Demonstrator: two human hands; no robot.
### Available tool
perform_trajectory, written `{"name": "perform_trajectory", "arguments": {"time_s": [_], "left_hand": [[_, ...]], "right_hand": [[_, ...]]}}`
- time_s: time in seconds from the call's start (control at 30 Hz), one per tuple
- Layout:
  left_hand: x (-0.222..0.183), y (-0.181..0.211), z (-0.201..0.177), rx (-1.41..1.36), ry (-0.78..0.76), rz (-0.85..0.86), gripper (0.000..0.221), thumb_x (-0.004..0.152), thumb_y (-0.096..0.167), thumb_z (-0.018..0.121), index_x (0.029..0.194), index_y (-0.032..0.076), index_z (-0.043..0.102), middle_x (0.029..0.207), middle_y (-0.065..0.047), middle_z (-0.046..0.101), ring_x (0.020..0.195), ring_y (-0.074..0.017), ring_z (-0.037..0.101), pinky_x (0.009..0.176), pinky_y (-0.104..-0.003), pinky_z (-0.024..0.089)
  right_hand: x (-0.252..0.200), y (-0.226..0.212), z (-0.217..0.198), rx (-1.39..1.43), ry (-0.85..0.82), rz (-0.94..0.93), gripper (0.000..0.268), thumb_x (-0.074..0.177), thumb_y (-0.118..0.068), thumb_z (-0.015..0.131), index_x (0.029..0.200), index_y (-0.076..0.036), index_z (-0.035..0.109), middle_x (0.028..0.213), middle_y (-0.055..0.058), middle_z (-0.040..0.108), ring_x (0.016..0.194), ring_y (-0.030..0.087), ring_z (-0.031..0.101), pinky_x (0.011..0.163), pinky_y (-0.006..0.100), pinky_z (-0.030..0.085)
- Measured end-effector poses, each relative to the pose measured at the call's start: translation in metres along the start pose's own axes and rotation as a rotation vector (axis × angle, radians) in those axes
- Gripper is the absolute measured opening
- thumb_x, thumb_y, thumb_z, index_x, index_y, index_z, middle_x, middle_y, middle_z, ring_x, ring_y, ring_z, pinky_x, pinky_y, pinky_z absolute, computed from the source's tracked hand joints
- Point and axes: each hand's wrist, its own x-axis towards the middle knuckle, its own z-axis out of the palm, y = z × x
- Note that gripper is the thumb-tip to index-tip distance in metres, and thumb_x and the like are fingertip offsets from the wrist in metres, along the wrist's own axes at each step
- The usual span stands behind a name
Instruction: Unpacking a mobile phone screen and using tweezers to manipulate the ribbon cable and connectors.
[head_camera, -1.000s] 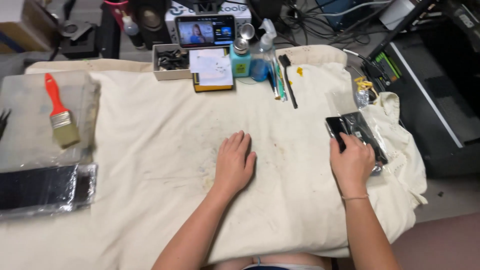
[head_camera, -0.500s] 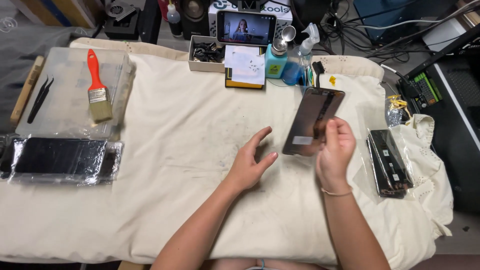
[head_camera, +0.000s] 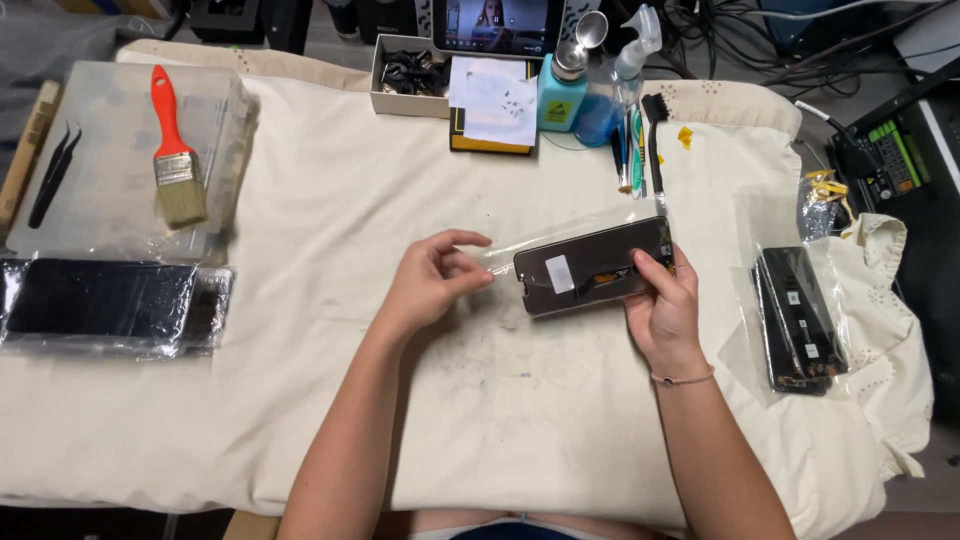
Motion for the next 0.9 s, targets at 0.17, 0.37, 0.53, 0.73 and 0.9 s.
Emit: {"name": "perform_trajectory", "arguments": {"time_s": [0.17,0.37,0.53,0.73,0.9], "left_hand": [[0.005,-0.007,-0.026,-0.261,0.191,-0.021,0.058,0.08,0.01,0.082,0.134,0.005,0.06,0.107,-0.01,0.075,0.082,-0.0078,0.071,0.072,-0.018,0.059],[0.002,0.0,-0.005,-0.354,0.011,-0.142,0.069,0.081,0.019,0.08,0.141,-0.002,0.053,0.121,-0.02,0.071,0.101,-0.0244,0.073,0.086,-0.034,0.061],[0.007,-0.011,0.002,-0.273,0.192,-0.197,0.033,0.084,-0.001,0.077,0.115,-0.007,0.067,0.096,-0.02,0.078,0.08,-0.0265,0.078,0.072,-0.031,0.064],[0.015,-0.03,0.002,-0.139,0.321,-0.132,0.032,0.078,0.011,0.091,0.1,0.003,0.07,0.078,-0.01,0.077,0.067,-0.0127,0.073,0.066,-0.023,0.061],[0.011,-0.03,0.009,-0.067,0.33,0.018,0.014,0.093,0.013,0.078,0.101,0.005,0.07,0.081,-0.012,0.077,0.077,-0.0135,0.073,0.075,-0.026,0.061]], "right_hand": [[0.017,0.001,-0.033,0.066,0.019,0.012,0.012,0.097,-0.005,0.066,0.105,-0.014,0.068,0.095,0.007,0.078,0.087,0.025,0.079,0.082,0.048,0.067],[0.002,-0.006,-0.016,0.084,0.01,0.009,0.013,0.098,-0.003,0.065,0.104,-0.014,0.067,0.099,0.009,0.079,0.092,0.029,0.079,0.082,0.053,0.067],[-0.004,-0.02,0.0,0.028,-0.03,0.068,0.008,0.105,-0.022,0.055,0.106,-0.016,0.06,0.102,0.011,0.077,0.094,0.03,0.078,0.081,0.054,0.068],[0.001,-0.014,-0.011,0.002,-0.014,0.038,0.013,0.106,-0.024,0.051,0.104,-0.015,0.059,0.101,0.013,0.077,0.092,0.033,0.078,0.08,0.057,0.067],[0.0,-0.017,-0.007,-0.019,0.011,-0.015,0.011,0.107,-0.024,0.052,0.104,-0.014,0.057,0.104,0.013,0.077,0.093,0.033,0.078,0.081,0.055,0.068]]}}
